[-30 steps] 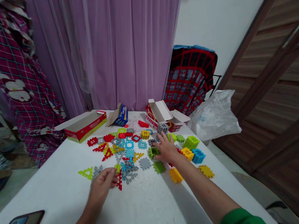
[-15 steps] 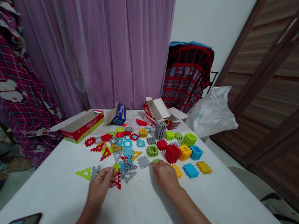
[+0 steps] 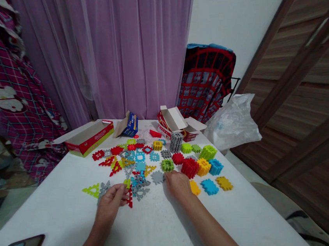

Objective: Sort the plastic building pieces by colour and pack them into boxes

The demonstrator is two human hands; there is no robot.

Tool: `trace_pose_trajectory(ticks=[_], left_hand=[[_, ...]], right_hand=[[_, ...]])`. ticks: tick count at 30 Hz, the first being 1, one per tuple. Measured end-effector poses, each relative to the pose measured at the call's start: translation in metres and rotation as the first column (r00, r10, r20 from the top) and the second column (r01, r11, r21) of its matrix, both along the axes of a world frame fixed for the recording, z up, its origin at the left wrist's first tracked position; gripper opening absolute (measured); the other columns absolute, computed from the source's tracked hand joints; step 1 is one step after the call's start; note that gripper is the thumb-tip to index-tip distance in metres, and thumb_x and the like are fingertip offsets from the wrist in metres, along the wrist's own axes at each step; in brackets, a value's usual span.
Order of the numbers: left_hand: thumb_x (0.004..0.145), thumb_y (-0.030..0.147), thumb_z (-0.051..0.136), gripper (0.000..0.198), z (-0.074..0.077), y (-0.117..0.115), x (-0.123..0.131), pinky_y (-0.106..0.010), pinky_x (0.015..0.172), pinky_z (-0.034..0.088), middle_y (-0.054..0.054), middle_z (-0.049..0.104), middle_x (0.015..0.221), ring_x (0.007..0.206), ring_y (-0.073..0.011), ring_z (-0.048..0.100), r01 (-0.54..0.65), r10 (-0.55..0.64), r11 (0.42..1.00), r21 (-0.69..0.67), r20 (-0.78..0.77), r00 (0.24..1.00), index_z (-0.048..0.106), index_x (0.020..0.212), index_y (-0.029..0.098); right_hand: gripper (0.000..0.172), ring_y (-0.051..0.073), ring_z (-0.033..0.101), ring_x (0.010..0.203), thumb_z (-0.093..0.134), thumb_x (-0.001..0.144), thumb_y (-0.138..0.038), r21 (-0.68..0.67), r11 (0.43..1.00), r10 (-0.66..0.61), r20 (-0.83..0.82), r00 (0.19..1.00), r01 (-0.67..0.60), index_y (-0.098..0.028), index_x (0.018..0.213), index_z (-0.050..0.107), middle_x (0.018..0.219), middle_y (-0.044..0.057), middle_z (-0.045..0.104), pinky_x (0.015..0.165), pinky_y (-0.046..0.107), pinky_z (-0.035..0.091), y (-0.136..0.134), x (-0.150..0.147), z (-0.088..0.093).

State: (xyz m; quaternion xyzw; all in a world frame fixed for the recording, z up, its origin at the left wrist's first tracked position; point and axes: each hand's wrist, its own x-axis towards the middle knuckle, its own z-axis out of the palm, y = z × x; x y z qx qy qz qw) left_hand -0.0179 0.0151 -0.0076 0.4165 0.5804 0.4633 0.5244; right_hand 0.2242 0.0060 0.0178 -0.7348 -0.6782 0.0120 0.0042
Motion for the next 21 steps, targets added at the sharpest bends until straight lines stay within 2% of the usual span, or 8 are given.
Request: trace_pose_trajectory(ticks=[6, 11, 21], left_hand=[[0.037, 0.084, 0.07, 0.075, 0.001, -0.001, 0.0, -0.03, 0.056, 0.055, -0.003, 0.071, 0.068, 0.059, -0.0168, 0.065, 0.007, -0.007, 1.0, 0.016, 0.002, 1.0, 0.067, 0.075, 0.019], [0.041, 0.082, 0.071, 0.072, -0.003, 0.001, -0.001, -0.031, 0.056, 0.056, -0.004, 0.071, 0.069, 0.06, -0.0181, 0.066, 0.015, -0.015, 0.999, 0.037, -0.009, 1.0, 0.067, 0.076, 0.019], [0.037, 0.082, 0.072, 0.073, -0.006, 0.001, -0.001, -0.03, 0.055, 0.055, -0.003, 0.07, 0.066, 0.059, -0.0167, 0.065, 0.007, -0.007, 1.0, 0.026, 0.01, 1.0, 0.067, 0.074, 0.019]], right_hand=[[0.032, 0.022, 0.072, 0.091, 0.041, 0.098, -0.024, 0.014, 1.0, -0.006, -0.023, 1.0, 0.006, -0.022, 0.103, 0.072, 0.101, 0.009, 0.076, 0.072, 0.028, 0.049, 0.006, 0.005, 0.001], [0.033, 0.023, 0.072, 0.092, 0.04, 0.097, -0.022, -0.018, 1.0, -0.007, -0.012, 1.0, 0.007, -0.022, 0.106, 0.071, 0.102, 0.01, 0.076, 0.073, 0.029, 0.05, 0.012, 0.004, 0.002], [0.032, 0.023, 0.073, 0.092, 0.04, 0.097, -0.022, -0.014, 1.0, -0.021, -0.03, 0.999, 0.02, -0.021, 0.103, 0.072, 0.101, 0.01, 0.077, 0.072, 0.028, 0.05, 0.008, 0.003, 0.003]])
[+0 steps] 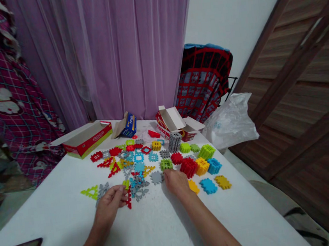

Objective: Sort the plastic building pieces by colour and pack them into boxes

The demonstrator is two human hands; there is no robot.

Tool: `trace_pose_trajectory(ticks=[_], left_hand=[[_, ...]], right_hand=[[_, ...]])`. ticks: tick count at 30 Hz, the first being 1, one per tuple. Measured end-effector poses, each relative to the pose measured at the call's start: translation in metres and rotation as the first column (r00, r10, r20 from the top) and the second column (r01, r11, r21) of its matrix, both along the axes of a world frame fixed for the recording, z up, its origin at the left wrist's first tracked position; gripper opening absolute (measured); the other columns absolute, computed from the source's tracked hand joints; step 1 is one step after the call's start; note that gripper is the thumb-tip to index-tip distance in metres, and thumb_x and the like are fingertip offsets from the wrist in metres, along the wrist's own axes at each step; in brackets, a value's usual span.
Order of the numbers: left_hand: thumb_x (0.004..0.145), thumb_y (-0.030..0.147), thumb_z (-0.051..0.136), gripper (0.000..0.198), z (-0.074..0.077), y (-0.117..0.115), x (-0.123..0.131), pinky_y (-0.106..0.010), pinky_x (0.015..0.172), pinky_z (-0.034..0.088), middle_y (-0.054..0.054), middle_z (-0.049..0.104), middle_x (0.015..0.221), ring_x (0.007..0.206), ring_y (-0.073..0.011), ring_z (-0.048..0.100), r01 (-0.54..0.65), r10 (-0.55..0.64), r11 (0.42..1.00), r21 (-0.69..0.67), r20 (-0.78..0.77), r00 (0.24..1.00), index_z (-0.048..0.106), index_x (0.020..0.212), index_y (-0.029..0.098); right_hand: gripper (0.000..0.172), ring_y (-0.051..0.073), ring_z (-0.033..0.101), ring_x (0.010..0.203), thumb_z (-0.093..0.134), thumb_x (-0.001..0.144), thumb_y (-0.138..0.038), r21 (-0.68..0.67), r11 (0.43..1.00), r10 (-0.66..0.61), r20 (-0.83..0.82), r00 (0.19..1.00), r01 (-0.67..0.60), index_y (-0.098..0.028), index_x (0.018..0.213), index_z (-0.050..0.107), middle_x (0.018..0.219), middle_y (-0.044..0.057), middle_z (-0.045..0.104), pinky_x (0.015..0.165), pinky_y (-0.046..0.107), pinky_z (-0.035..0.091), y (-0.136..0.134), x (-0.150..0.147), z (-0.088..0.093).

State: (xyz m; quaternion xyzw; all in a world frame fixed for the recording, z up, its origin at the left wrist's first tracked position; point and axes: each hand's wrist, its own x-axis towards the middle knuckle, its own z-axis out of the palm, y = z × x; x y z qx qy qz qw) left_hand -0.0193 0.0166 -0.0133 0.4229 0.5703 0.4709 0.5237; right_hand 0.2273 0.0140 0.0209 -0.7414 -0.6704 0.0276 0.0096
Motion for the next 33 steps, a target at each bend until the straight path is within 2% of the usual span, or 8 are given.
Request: trace_pose_trajectory(ticks=[7, 15, 22, 27, 33], left_hand=[[0.042, 0.083, 0.07, 0.074, 0.0, 0.0, -0.001, -0.031, 0.058, 0.056, -0.005, 0.072, 0.071, 0.062, -0.0181, 0.067, 0.024, -0.024, 1.0, 0.014, -0.044, 0.999, 0.068, 0.078, 0.019], [0.036, 0.083, 0.072, 0.076, 0.002, -0.001, 0.0, -0.029, 0.057, 0.055, -0.004, 0.072, 0.068, 0.061, -0.0169, 0.066, 0.003, -0.003, 1.0, -0.016, -0.011, 1.0, 0.068, 0.076, 0.019], [0.038, 0.084, 0.071, 0.076, 0.0, -0.001, 0.0, -0.031, 0.057, 0.056, -0.005, 0.072, 0.068, 0.06, -0.018, 0.066, 0.007, -0.007, 1.0, -0.003, -0.022, 1.0, 0.068, 0.077, 0.019], [0.04, 0.084, 0.07, 0.076, -0.001, -0.001, 0.0, -0.032, 0.058, 0.057, -0.005, 0.072, 0.068, 0.06, -0.0179, 0.066, 0.022, -0.022, 1.0, 0.005, -0.037, 0.999, 0.068, 0.078, 0.018], [0.037, 0.084, 0.071, 0.077, 0.0, 0.0, -0.001, -0.031, 0.057, 0.056, -0.004, 0.072, 0.067, 0.059, -0.0171, 0.066, 0.01, -0.01, 1.0, -0.011, -0.027, 1.0, 0.068, 0.077, 0.018]], right_hand=[[0.032, 0.023, 0.073, 0.091, 0.042, 0.095, -0.017, -0.017, 0.999, -0.032, 0.001, 0.999, 0.032, -0.02, 0.102, 0.072, 0.099, 0.012, 0.077, 0.072, 0.028, 0.05, 0.003, 0.005, -0.002], [0.032, 0.024, 0.073, 0.091, 0.041, 0.096, -0.019, -0.01, 0.999, -0.05, 0.0, 0.999, 0.05, -0.02, 0.103, 0.072, 0.099, 0.011, 0.077, 0.072, 0.029, 0.05, 0.007, 0.007, -0.001], [0.034, 0.026, 0.073, 0.088, 0.039, 0.097, -0.019, -0.009, 0.997, -0.073, 0.021, 0.997, 0.073, -0.017, 0.101, 0.073, 0.096, 0.014, 0.076, 0.069, 0.03, 0.05, -0.009, 0.011, 0.003], [0.031, 0.024, 0.071, 0.087, 0.043, 0.096, -0.019, 0.006, 1.0, 0.01, 0.045, 0.999, -0.01, -0.017, 0.1, 0.073, 0.096, 0.013, 0.073, 0.068, 0.029, 0.047, -0.019, 0.013, 0.0], [0.031, 0.023, 0.067, 0.096, 0.048, 0.093, -0.017, 0.02, 0.998, 0.057, 0.027, 0.998, -0.057, -0.022, 0.11, 0.073, 0.099, 0.013, 0.07, 0.077, 0.031, 0.044, -0.017, 0.005, -0.004]])
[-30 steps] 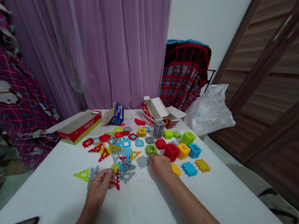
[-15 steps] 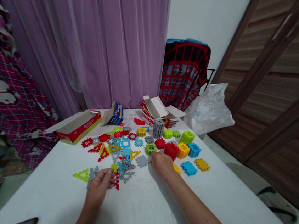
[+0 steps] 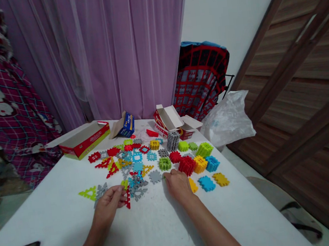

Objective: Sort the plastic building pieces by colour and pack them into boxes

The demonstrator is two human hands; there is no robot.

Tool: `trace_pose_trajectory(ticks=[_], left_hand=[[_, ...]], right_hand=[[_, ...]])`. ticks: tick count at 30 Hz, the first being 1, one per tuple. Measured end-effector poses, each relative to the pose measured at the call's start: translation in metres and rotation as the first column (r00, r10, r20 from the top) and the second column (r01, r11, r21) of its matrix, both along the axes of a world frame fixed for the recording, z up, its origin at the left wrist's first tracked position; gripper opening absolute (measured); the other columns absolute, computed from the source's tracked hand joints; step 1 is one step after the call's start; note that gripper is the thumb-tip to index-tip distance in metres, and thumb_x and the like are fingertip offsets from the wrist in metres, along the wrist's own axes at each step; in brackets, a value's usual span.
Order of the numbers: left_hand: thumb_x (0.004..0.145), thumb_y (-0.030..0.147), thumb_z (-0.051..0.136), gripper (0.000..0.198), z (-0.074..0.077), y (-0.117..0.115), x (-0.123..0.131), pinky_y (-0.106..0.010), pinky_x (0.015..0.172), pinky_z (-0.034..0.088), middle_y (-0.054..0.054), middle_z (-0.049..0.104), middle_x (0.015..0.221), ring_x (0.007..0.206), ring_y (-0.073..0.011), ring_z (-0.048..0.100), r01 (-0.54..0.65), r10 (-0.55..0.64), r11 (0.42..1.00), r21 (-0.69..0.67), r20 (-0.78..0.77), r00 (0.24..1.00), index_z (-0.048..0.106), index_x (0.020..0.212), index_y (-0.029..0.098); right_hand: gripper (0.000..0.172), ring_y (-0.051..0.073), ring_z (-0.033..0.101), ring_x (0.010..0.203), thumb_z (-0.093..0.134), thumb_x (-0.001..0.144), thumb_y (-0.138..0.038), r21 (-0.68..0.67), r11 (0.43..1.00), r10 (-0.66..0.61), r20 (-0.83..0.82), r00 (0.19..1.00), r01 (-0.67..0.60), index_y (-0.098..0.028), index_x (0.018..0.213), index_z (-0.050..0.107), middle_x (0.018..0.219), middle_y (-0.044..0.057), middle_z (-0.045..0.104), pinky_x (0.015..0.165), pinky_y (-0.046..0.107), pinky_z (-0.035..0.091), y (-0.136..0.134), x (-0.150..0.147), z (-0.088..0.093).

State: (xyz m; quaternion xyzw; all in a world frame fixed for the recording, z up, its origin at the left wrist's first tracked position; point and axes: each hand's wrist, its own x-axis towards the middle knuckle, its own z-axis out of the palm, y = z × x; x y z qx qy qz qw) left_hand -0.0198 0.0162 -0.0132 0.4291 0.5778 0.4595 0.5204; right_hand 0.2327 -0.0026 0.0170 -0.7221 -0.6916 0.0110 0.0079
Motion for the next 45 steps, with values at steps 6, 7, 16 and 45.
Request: trace_pose_trajectory(ticks=[6, 7, 16, 45], left_hand=[[0.037, 0.083, 0.072, 0.076, 0.001, 0.0, 0.0, -0.031, 0.058, 0.056, -0.004, 0.071, 0.067, 0.06, -0.0171, 0.065, -0.001, 0.001, 1.0, -0.01, 0.005, 1.0, 0.068, 0.077, 0.018], [0.036, 0.083, 0.072, 0.077, 0.0, 0.0, 0.0, -0.031, 0.058, 0.056, -0.004, 0.072, 0.067, 0.06, -0.017, 0.065, -0.004, 0.004, 1.0, -0.015, 0.007, 1.0, 0.068, 0.077, 0.018], [0.035, 0.083, 0.073, 0.076, -0.002, 0.001, -0.001, -0.03, 0.057, 0.056, -0.004, 0.072, 0.068, 0.06, -0.0168, 0.066, -0.005, 0.005, 1.0, -0.015, 0.013, 1.0, 0.068, 0.076, 0.018], [0.044, 0.078, 0.075, 0.074, -0.021, 0.008, -0.01, -0.033, 0.062, 0.061, -0.007, 0.076, 0.079, 0.068, -0.0215, 0.071, 0.022, -0.022, 1.0, -0.007, -0.006, 1.0, 0.069, 0.086, 0.018]], right_hand=[[0.031, 0.026, 0.068, 0.093, 0.046, 0.093, -0.015, 0.011, 0.998, -0.061, 0.008, 0.998, 0.061, -0.016, 0.104, 0.074, 0.097, 0.016, 0.07, 0.074, 0.033, 0.045, 0.005, 0.002, -0.003], [0.031, 0.026, 0.069, 0.093, 0.046, 0.092, -0.013, 0.01, 0.997, -0.074, 0.014, 0.997, 0.074, -0.014, 0.103, 0.074, 0.096, 0.016, 0.071, 0.073, 0.033, 0.045, 0.006, 0.003, -0.003], [0.033, 0.026, 0.07, 0.091, 0.044, 0.089, -0.007, 0.009, 0.994, -0.108, 0.029, 0.994, 0.108, -0.013, 0.104, 0.072, 0.101, 0.016, 0.072, 0.073, 0.032, 0.047, 0.016, 0.006, -0.003], [0.04, 0.026, 0.074, 0.09, 0.039, 0.093, -0.011, -0.082, 0.992, -0.103, -0.082, 0.991, 0.097, -0.018, 0.129, 0.057, 0.096, 0.015, 0.076, 0.074, 0.035, 0.051, 0.034, -0.03, 0.0]])
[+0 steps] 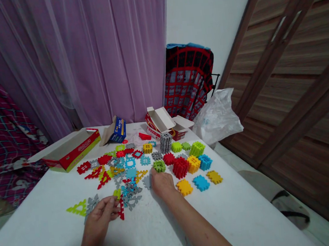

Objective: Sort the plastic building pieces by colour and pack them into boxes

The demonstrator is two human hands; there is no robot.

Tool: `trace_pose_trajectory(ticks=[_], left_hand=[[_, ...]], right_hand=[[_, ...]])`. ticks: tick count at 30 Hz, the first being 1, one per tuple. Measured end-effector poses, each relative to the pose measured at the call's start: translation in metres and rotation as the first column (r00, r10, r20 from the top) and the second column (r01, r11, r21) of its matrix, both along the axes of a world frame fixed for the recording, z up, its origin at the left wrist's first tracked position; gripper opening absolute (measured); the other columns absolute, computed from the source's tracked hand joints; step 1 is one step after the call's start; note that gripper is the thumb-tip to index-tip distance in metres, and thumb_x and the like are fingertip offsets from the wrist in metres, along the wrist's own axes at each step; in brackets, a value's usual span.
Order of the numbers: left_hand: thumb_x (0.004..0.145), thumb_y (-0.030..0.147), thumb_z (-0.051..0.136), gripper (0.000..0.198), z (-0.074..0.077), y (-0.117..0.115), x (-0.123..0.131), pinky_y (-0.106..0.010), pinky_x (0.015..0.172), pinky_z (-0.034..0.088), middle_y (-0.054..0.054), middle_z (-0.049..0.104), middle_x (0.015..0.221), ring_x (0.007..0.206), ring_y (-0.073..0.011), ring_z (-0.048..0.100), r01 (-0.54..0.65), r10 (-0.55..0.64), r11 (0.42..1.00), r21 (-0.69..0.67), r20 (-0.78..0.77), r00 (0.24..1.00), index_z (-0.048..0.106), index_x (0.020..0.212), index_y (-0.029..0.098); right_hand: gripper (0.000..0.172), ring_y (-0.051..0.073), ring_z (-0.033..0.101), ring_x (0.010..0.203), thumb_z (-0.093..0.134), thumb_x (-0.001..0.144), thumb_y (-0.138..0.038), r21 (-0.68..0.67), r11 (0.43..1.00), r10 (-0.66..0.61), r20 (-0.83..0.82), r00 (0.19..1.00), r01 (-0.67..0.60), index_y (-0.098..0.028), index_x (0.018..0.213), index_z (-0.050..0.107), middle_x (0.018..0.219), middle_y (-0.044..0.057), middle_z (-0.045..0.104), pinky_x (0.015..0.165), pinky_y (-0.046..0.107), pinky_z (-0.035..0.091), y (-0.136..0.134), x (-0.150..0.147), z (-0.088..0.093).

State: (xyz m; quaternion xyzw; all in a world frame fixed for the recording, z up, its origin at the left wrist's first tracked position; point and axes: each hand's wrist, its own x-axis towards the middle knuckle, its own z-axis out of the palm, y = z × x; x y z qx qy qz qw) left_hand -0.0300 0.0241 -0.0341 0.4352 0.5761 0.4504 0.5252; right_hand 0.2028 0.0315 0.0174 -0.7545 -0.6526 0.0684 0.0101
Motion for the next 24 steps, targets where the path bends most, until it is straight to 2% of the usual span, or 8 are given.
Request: trace_pose_trajectory(ticks=[8, 10, 16, 20, 24], left_hand=[[0.045, 0.079, 0.073, 0.073, 0.002, 0.001, -0.001, -0.033, 0.062, 0.062, -0.007, 0.075, 0.077, 0.069, -0.0226, 0.072, 0.009, -0.008, 1.0, 0.008, -0.049, 0.999, 0.069, 0.084, 0.018], [0.046, 0.079, 0.073, 0.072, 0.0, 0.001, -0.002, -0.032, 0.062, 0.061, -0.007, 0.076, 0.078, 0.069, -0.0222, 0.072, 0.007, -0.007, 1.0, 0.011, -0.047, 0.999, 0.07, 0.084, 0.018], [0.047, 0.075, 0.076, 0.067, -0.005, 0.003, -0.003, -0.032, 0.059, 0.061, -0.006, 0.075, 0.076, 0.067, -0.0215, 0.071, 0.006, -0.006, 1.0, 0.014, -0.007, 1.0, 0.07, 0.082, 0.018], [0.048, 0.074, 0.077, 0.066, -0.004, 0.002, -0.004, -0.031, 0.061, 0.061, -0.006, 0.075, 0.076, 0.068, -0.0207, 0.071, 0.016, -0.016, 1.0, 0.009, 0.01, 1.0, 0.071, 0.083, 0.018], [0.048, 0.074, 0.077, 0.066, -0.003, 0.002, -0.003, -0.032, 0.062, 0.061, -0.006, 0.075, 0.076, 0.068, -0.0207, 0.071, 0.018, -0.018, 1.0, 0.013, 0.002, 1.0, 0.071, 0.082, 0.018]], right_hand=[[0.038, 0.027, 0.073, 0.085, 0.041, 0.096, -0.018, 0.067, 0.997, 0.03, -0.017, 0.999, -0.029, -0.018, 0.129, 0.059, 0.093, 0.015, 0.077, 0.071, 0.035, 0.05, -0.005, 0.002, 0.002], [0.037, 0.027, 0.073, 0.083, 0.042, 0.096, -0.019, 0.087, 0.994, 0.064, -0.005, 0.998, -0.063, -0.021, 0.128, 0.06, 0.091, 0.013, 0.077, 0.07, 0.034, 0.05, -0.013, 0.001, 0.004], [0.03, 0.022, 0.072, 0.076, 0.043, 0.096, -0.024, 0.112, 0.987, 0.117, -0.017, 0.993, -0.114, -0.026, 0.108, 0.071, 0.083, 0.006, 0.077, 0.068, 0.028, 0.048, -0.047, 0.001, -0.001], [0.035, 0.021, 0.073, 0.078, 0.044, 0.097, -0.027, 0.106, 0.994, 0.035, -0.046, 0.998, -0.03, -0.029, 0.125, 0.064, 0.086, 0.005, 0.078, 0.071, 0.027, 0.048, -0.055, 0.008, -0.009], [0.042, 0.023, 0.074, 0.082, 0.045, 0.097, -0.03, 0.118, 0.99, -0.076, -0.052, 0.996, 0.082, -0.026, 0.138, 0.055, 0.091, 0.008, 0.078, 0.072, 0.028, 0.05, -0.053, 0.016, -0.012]])
